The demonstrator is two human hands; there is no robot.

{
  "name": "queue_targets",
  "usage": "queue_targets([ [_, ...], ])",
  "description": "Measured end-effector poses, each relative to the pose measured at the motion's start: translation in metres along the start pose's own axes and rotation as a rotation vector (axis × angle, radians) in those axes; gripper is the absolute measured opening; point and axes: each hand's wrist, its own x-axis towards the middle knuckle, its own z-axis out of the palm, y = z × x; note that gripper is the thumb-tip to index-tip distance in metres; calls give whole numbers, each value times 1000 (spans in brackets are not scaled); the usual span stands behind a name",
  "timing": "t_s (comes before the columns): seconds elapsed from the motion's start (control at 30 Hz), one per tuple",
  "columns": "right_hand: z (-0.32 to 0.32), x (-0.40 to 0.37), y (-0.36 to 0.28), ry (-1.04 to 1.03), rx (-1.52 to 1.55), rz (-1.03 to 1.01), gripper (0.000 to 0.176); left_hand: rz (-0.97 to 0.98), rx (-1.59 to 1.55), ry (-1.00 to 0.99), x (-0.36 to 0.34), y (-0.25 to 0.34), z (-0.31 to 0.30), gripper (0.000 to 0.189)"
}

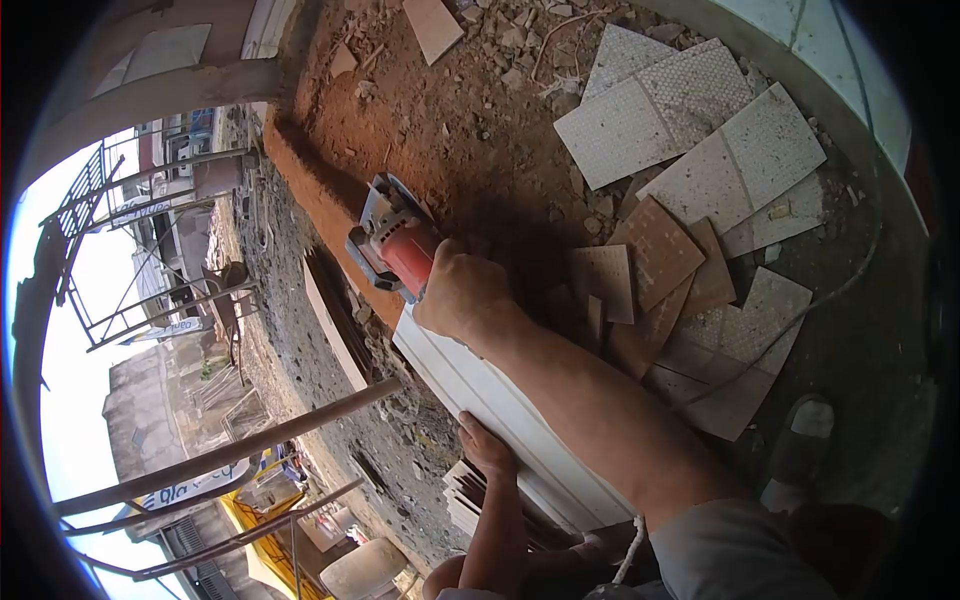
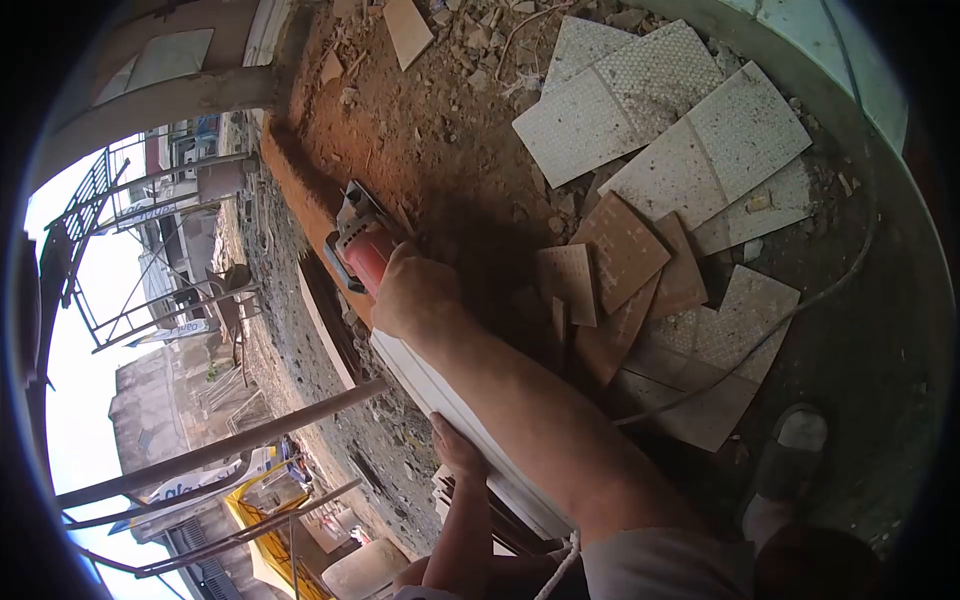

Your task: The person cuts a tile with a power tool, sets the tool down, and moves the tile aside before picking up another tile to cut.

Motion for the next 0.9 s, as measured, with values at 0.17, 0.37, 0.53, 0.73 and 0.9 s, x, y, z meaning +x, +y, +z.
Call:
queue_targets([
  [0.17, -5, -8, 3, 5, 9, -12, 56, -15, -34, -49, 12, -17, -2, 72],
  [0.37, -7, -11, 10, 7, 23, -15, 59, 2, 48, -80, 20, -29, -7, 74],
  [0.53, -7, -13, 11, 23, 16, -26, 60, -29, -38, -138, 20, -27, -6, 73],
  [0.73, -5, -21, 11, 23, 23, -19, 60, -25, -42, -99, 22, -31, -6, 72],
  [0.9, -5, -19, 10, 31, 26, -21, 60, -45, -7, -79, 11, -13, -6, 71],
])
